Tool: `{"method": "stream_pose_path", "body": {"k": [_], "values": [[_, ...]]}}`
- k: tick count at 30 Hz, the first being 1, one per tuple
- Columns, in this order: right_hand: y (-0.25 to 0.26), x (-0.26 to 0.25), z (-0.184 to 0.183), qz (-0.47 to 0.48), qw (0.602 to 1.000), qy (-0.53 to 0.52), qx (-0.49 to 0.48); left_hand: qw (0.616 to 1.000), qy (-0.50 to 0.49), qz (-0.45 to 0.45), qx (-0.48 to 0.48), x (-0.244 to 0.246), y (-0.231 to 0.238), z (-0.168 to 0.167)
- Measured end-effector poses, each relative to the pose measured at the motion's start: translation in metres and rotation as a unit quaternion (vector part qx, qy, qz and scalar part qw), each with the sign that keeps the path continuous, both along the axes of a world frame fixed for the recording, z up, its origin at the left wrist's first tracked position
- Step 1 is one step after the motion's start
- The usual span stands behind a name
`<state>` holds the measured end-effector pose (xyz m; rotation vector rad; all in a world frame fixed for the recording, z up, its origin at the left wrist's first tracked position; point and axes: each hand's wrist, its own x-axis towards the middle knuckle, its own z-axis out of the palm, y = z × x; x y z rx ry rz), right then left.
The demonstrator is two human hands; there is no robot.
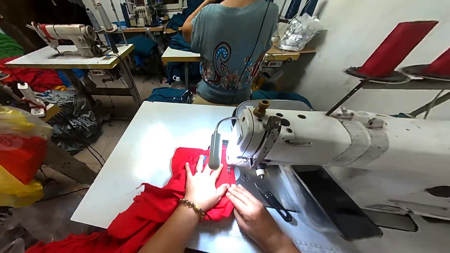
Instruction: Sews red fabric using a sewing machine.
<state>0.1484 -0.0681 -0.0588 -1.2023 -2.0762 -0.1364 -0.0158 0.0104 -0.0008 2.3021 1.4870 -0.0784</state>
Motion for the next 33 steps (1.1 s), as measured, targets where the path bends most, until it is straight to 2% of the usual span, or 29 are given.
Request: {"method": "stream_pose_path", "body": {"k": [2,4,7,11,15,18,20,22,24,26,28,33], "values": [[0.007,-0.001,0.000,-0.004,1.000,0.004,-0.001,1.000,-0.001,-0.021,-0.002,-0.005,-0.001,0.007],[0.013,0.000,0.000,-0.003,1.000,0.011,-0.001,0.996,-0.024,-0.070,0.047,-0.017,-0.012,0.013],[0.012,0.000,0.000,-0.006,1.000,0.013,-0.008,0.964,-0.081,-0.194,0.162,-0.044,-0.030,0.013],[0.014,0.001,0.000,-0.008,1.000,0.007,-0.007,0.927,-0.062,-0.301,0.215,-0.070,-0.039,0.030],[0.016,0.001,0.001,-0.012,1.000,-0.009,-0.012,0.897,-0.154,-0.350,0.222,-0.070,-0.073,0.061],[0.001,-0.006,0.009,0.026,0.999,-0.016,0.014,0.870,-0.227,-0.404,0.167,-0.056,-0.093,0.067],[-0.020,-0.010,0.016,0.054,0.998,-0.017,0.024,0.878,-0.267,-0.372,0.143,-0.045,-0.092,0.056],[-0.044,-0.011,0.017,0.064,0.998,-0.010,0.027,0.912,-0.278,-0.266,0.138,-0.035,-0.084,0.043],[-0.063,-0.010,0.013,0.057,0.998,-0.019,0.023,0.956,-0.214,-0.144,0.140,-0.024,-0.078,0.027],[-0.073,-0.007,0.009,0.052,0.998,-0.032,0.012,0.988,-0.096,-0.062,0.099,-0.016,-0.073,0.014],[-0.078,-0.002,0.007,0.058,0.998,-0.038,-0.013,0.998,-0.003,-0.023,0.052,-0.012,-0.070,0.007],[-0.082,0.003,0.006,0.061,0.997,-0.025,-0.035,0.998,0.031,0.007,0.056,-0.007,-0.074,0.007]]}}
